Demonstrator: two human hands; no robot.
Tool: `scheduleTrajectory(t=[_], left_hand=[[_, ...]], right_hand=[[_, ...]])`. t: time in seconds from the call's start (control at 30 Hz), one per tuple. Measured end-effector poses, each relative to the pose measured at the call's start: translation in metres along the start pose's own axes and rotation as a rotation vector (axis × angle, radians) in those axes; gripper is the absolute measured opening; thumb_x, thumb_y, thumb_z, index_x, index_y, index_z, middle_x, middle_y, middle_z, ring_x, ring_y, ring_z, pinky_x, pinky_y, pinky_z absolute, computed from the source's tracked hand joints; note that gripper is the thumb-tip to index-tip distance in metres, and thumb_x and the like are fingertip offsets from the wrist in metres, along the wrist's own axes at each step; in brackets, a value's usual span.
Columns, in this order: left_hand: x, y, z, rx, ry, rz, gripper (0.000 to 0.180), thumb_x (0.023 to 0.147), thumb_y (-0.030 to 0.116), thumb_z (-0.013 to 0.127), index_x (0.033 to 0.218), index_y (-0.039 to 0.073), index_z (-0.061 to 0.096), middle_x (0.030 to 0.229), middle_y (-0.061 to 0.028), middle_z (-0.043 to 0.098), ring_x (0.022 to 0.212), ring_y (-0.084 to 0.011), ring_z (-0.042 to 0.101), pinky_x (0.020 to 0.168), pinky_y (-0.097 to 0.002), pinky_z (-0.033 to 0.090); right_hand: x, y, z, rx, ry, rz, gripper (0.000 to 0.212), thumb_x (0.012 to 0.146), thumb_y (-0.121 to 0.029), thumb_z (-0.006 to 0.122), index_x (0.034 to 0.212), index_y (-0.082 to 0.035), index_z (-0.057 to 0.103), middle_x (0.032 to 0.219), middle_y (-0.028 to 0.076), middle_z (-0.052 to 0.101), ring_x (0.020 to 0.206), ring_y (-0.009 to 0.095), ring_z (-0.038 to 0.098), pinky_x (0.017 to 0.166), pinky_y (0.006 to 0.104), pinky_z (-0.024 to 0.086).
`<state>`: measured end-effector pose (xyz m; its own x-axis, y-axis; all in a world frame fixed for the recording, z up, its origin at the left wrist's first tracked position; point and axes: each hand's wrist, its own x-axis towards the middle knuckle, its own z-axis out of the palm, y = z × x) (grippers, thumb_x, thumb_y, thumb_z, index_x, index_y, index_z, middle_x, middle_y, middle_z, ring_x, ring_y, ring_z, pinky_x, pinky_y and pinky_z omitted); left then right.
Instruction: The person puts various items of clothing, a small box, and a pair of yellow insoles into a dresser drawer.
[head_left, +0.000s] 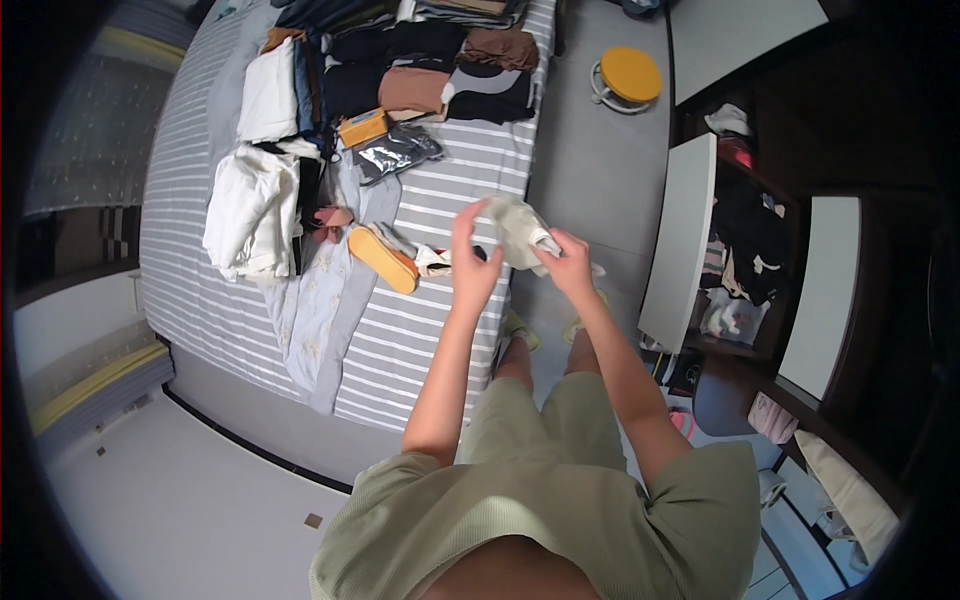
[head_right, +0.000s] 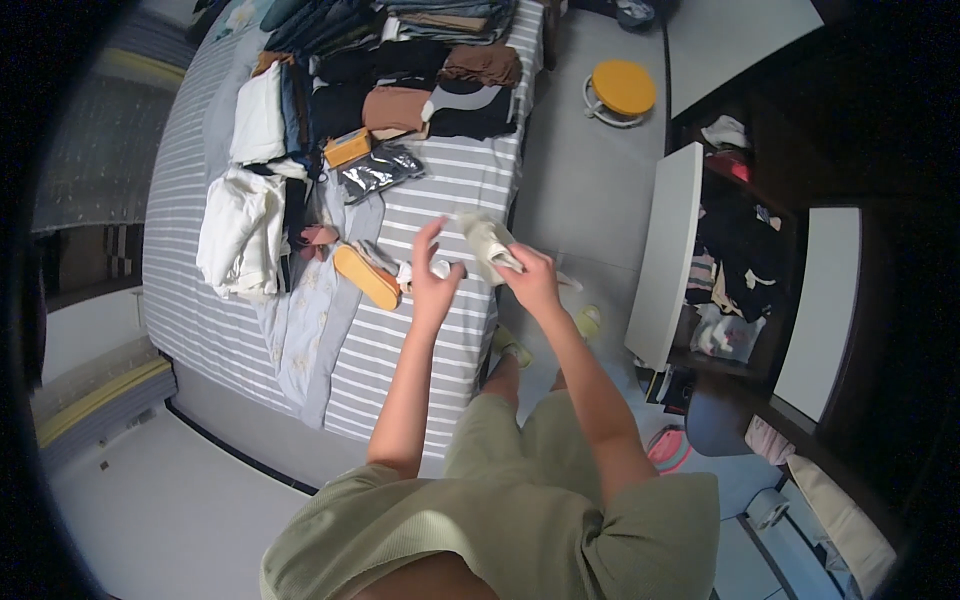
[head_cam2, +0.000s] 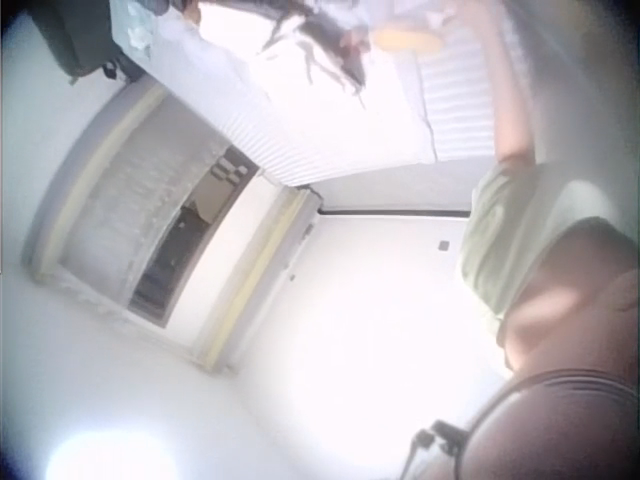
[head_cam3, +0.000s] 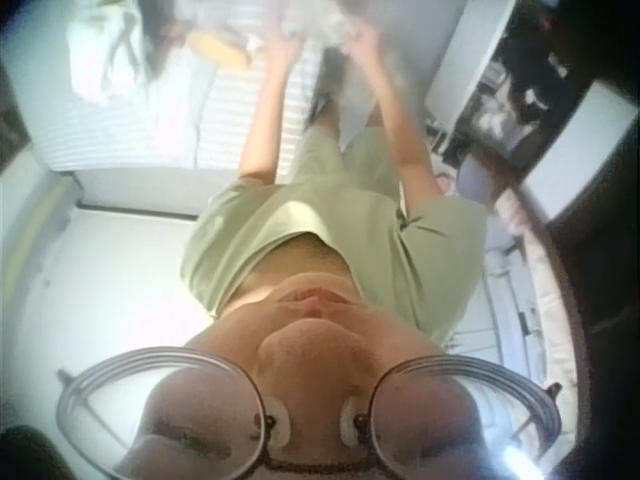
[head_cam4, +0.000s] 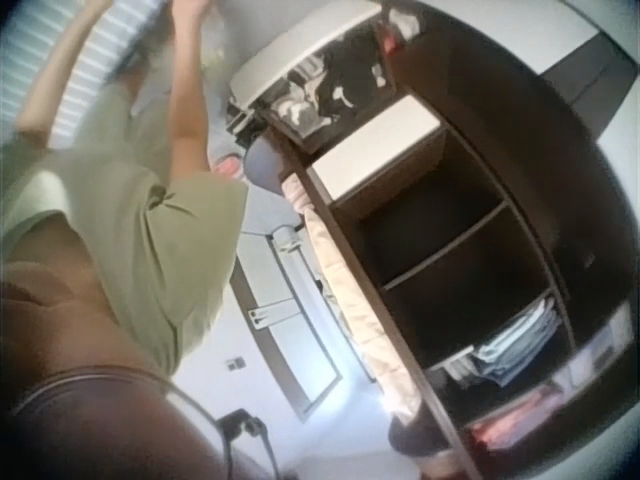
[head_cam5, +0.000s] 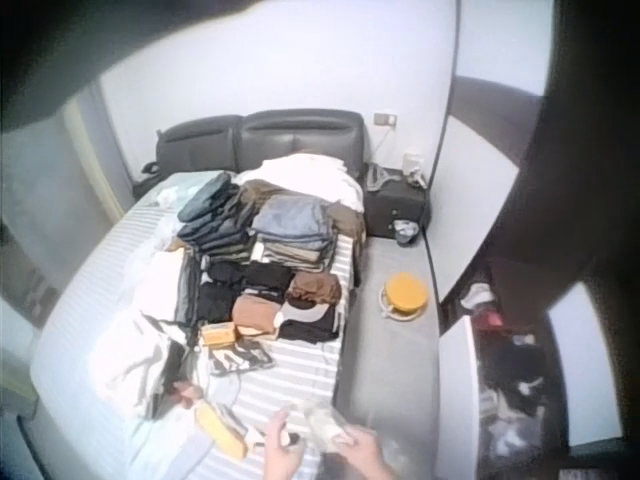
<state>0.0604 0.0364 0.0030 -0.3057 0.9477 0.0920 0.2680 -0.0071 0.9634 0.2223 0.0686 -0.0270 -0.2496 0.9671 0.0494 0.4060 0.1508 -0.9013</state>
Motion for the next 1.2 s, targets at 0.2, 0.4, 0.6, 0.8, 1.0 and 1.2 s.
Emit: scheduleTrajectory(t=[0.2, 0.4, 0.6, 0.8, 1.0, 1.2], left_hand=[[0.008, 0.040, 0.041, 0.243, -0.485, 0.231, 0.036, 0.066, -0.002, 0.057, 0.101, 0.003, 0.056, 0.099, -0.0144, 0.058, 0.099, -0.0317, 0.053, 0.087, -0.0368, 0.042], [0.009, 0.066, 0.068, 0.194, -0.539, 0.015, 0.021, 0.073, 0.005, 0.057, 0.094, 0.003, 0.056, 0.083, -0.0140, 0.061, 0.074, -0.0295, 0.060, 0.062, -0.0336, 0.047], [0.006, 0.090, 0.108, -0.114, -0.502, -0.063, 0.017, 0.076, 0.000, 0.053, 0.093, 0.001, 0.053, 0.077, -0.0095, 0.060, 0.071, -0.0170, 0.061, 0.064, -0.0266, 0.047], [0.013, 0.108, 0.144, -0.211, -0.319, 0.035, 0.019, 0.080, -0.004, 0.051, 0.097, 0.000, 0.055, 0.089, -0.0057, 0.056, 0.075, -0.0116, 0.055, 0.062, -0.0210, 0.043], [0.015, 0.129, 0.196, -0.064, -0.327, 0.127, 0.019, 0.083, -0.001, 0.049, 0.101, 0.002, 0.056, 0.098, -0.0050, 0.056, 0.087, -0.0111, 0.053, 0.067, -0.0203, 0.046], [0.021, 0.146, 0.271, -0.181, -0.387, 0.063, 0.017, 0.084, -0.001, 0.048, 0.100, 0.000, 0.054, 0.092, -0.0040, 0.056, 0.082, -0.0096, 0.053, 0.071, -0.0205, 0.044]], right_hand=[[-0.011, 0.002, -0.042, 0.116, 0.005, -0.037, 0.019, 0.072, -0.016, 0.069, 0.081, -0.002, 0.060, 0.065, 0.010, 0.058, 0.053, 0.020, 0.056, 0.052, 0.0297, 0.043], [-0.027, 0.021, -0.087, 0.556, -0.130, 0.190, 0.035, 0.071, -0.011, 0.071, 0.101, -0.001, 0.056, 0.087, 0.003, 0.060, 0.078, 0.008, 0.055, 0.068, 0.0253, 0.046], [-0.054, 0.056, -0.107, 0.281, 0.009, 0.157, 0.036, 0.073, -0.013, 0.067, 0.105, 0.000, 0.055, 0.090, 0.007, 0.061, 0.082, 0.010, 0.056, 0.075, 0.0258, 0.045], [-0.061, 0.039, -0.151, 0.249, 0.178, 0.224, 0.016, 0.076, -0.011, 0.064, 0.084, 0.001, 0.057, 0.064, 0.004, 0.054, 0.059, 0.006, 0.045, 0.053, 0.0232, 0.039], [-0.062, 0.018, -0.219, 0.193, 0.378, 0.160, 0.013, 0.077, -0.009, 0.062, 0.079, 0.002, 0.054, 0.057, 0.005, 0.048, 0.053, 0.006, 0.040, 0.048, 0.0238, 0.036], [-0.054, 0.048, -0.303, 0.054, 0.628, 0.140, 0.017, 0.077, -0.010, 0.062, 0.092, -0.002, 0.061, 0.072, 0.010, 0.063, 0.063, 0.012, 0.059, 0.058, 0.0247, 0.045]])
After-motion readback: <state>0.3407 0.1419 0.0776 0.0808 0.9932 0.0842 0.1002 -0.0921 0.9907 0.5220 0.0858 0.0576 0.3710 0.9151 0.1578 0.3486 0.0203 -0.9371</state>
